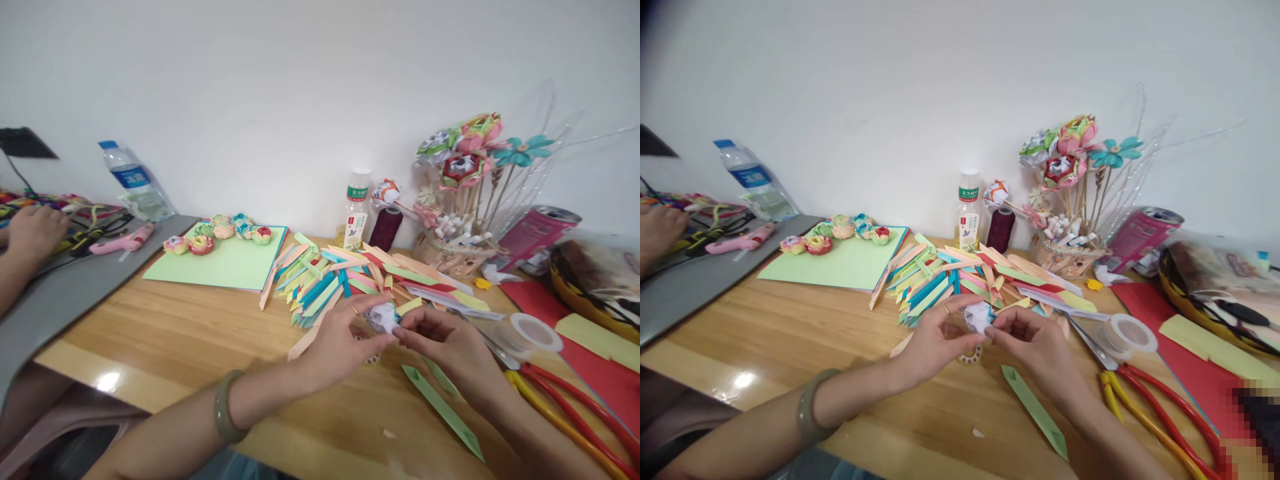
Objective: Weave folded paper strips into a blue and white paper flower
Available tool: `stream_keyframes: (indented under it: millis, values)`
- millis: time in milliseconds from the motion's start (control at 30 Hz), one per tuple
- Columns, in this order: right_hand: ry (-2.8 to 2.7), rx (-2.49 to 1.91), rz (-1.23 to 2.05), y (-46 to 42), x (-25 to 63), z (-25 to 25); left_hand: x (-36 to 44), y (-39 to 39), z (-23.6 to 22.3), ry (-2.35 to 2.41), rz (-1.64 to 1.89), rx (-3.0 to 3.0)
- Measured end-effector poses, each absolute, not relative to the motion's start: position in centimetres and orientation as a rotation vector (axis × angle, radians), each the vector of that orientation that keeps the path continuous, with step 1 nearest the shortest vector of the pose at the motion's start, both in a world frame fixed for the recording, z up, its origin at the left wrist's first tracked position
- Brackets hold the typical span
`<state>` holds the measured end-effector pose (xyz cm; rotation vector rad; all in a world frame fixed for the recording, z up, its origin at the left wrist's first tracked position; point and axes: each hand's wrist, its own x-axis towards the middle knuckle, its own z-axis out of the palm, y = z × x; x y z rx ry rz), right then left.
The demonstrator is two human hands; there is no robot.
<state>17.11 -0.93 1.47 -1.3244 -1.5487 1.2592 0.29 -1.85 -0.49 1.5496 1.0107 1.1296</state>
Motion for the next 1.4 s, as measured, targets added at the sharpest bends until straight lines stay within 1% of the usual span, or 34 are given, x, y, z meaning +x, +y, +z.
stream_keyframes:
  millis: [200,367,467,600,767,833,967,1067,1167,1300,1400]
  values:
    - [-1.585,-1.364,1.214,-1.08,16.83,1.93,0.36,-1.95,-0.68,1.032,1.160,1.618]
    - [-1.389,-1.327,1.422,-0.76,16.98,1.60,0.34,-1.91,-0.64,1.038,1.186,1.672]
    - [-1.318,-1.321,1.458,-0.62,17.09,1.40,0.28,-1.90,-0.61,1.048,1.189,1.688]
    - [-1.435,-1.359,1.412,-0.62,17.12,1.23,0.25,-1.94,-0.71,1.037,1.186,1.716]
    - [-1.558,-1.398,1.194,-1.12,16.63,1.40,0.31,-1.93,-0.68,1.067,1.188,1.729]
    - [-1.525,-1.390,1.205,-1.22,16.53,1.47,0.34,-1.87,-0.58,1.087,1.202,1.732]
    - [-1.430,-1.366,1.349,-0.96,16.89,1.41,0.34,-1.76,-0.45,1.121,1.232,1.755]
    - [-1.434,-1.362,1.391,-0.76,17.13,1.35,0.33,-1.76,-0.49,1.136,1.219,1.743]
    - [-1.493,-1.369,1.349,-0.91,16.99,1.42,0.36,-1.79,-0.53,1.141,1.203,1.717]
    - [-1.525,-1.383,1.209,-1.28,16.68,1.51,0.41,-1.85,-0.41,1.151,1.186,1.697]
    - [-1.469,-1.347,1.259,-1.19,16.85,1.39,0.42,-1.82,-0.35,1.160,1.188,1.659]
